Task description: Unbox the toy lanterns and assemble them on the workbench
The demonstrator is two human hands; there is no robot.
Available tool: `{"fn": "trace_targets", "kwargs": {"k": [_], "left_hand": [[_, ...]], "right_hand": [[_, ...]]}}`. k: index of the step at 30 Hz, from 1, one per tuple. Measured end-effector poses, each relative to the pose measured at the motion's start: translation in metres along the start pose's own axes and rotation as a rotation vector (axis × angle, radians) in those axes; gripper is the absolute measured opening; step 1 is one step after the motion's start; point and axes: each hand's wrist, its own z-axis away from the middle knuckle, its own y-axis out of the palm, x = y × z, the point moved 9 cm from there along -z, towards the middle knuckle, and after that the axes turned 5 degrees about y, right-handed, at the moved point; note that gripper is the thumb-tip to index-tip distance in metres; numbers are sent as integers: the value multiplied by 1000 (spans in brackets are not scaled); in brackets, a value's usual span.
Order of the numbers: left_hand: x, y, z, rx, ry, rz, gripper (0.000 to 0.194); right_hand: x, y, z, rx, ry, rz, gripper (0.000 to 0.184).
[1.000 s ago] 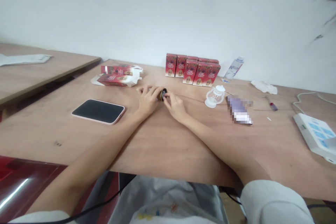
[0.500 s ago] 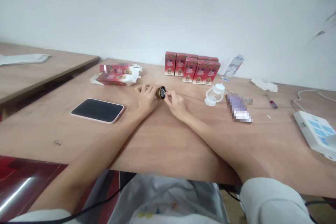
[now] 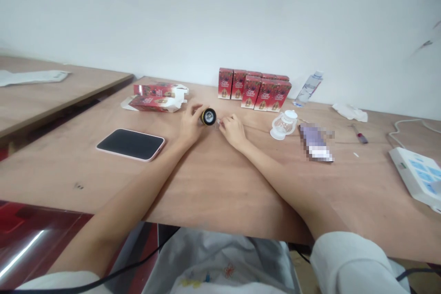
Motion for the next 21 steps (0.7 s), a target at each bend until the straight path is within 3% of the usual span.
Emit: {"fn": "trace_targets", "kwargs": {"k": [4, 10, 21], "left_hand": [[-7, 3, 0, 47, 44, -34, 44], [-12, 5, 0, 113, 23, -123, 40], [-26, 5, 0, 98, 103, -216, 36]], "right_hand": [[3, -6, 2, -8, 23, 23, 15], [12, -35, 9, -251, -75, -298, 17], [12, -19, 4, -209, -58, -555, 9]]}}
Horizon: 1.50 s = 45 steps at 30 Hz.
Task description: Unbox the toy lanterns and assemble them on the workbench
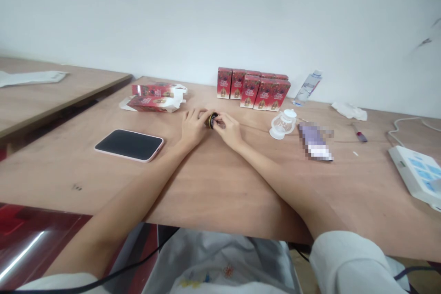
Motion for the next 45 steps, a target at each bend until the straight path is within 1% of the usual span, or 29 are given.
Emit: {"fn": "trace_targets", "kwargs": {"k": [7, 13, 19, 23, 34, 40, 45], "left_hand": [[3, 0, 1, -20, -13, -28, 36], [4, 3, 1, -4, -25, -24, 36], [4, -1, 1, -19, -26, -38, 37], [5, -3, 1, -33, -46, -50, 39], [3, 1, 0, -26, -26, -2, 35], [1, 1, -1, 3, -40, -2, 36], [-1, -2, -2, -14, -22, -43, 35]], "right_hand": [[-2, 4, -1, -22, 17, 35, 9], [-2, 4, -3, -36, 31, 67, 6], [-1, 0, -4, -57, 37, 57, 6], [5, 0, -4, -48, 9, 16, 6], [-5, 3, -2, -13, 86, -20, 4], [-5, 3, -2, -28, 65, 12, 6], [-2, 2, -2, -36, 29, 28, 8]]}}
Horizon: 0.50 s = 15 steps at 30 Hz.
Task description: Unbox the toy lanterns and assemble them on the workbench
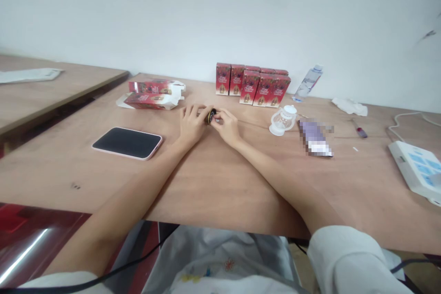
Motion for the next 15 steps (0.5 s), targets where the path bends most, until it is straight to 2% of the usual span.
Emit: {"fn": "trace_targets", "kwargs": {"k": [15], "left_hand": [[7, 1, 2, 4, -56, 24, 37]], "right_hand": [[0, -2, -3, -18, 27, -47, 8]]}}
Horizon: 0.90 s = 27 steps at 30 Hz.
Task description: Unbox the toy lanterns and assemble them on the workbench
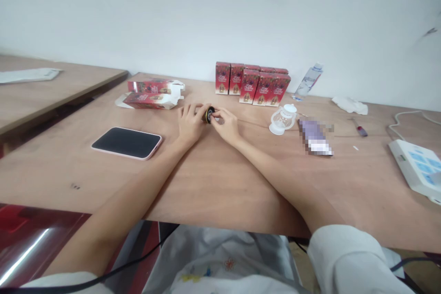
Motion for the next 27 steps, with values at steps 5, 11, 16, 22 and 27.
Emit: {"fn": "trace_targets", "kwargs": {"k": [5, 11, 16, 22, 27], "left_hand": [[-2, 0, 0, -6, 22, -19, 36], [-3, -1, -1, -15, 31, -49, 37], [-3, -1, -1, -11, 29, -38, 37], [-1, 0, 0, -2, 20, -25, 37], [-1, 1, -1, 13, 12, -8, 40]], "right_hand": [[0, -1, 0, 9, 1, -24, 12], [-3, 3, 0, 56, 2, -33, 12], [-6, 8, 1, 77, 18, -39, 14], [-8, 10, 1, 98, 25, -80, 15], [-8, 11, 1, 123, 52, -95, 14]]}}
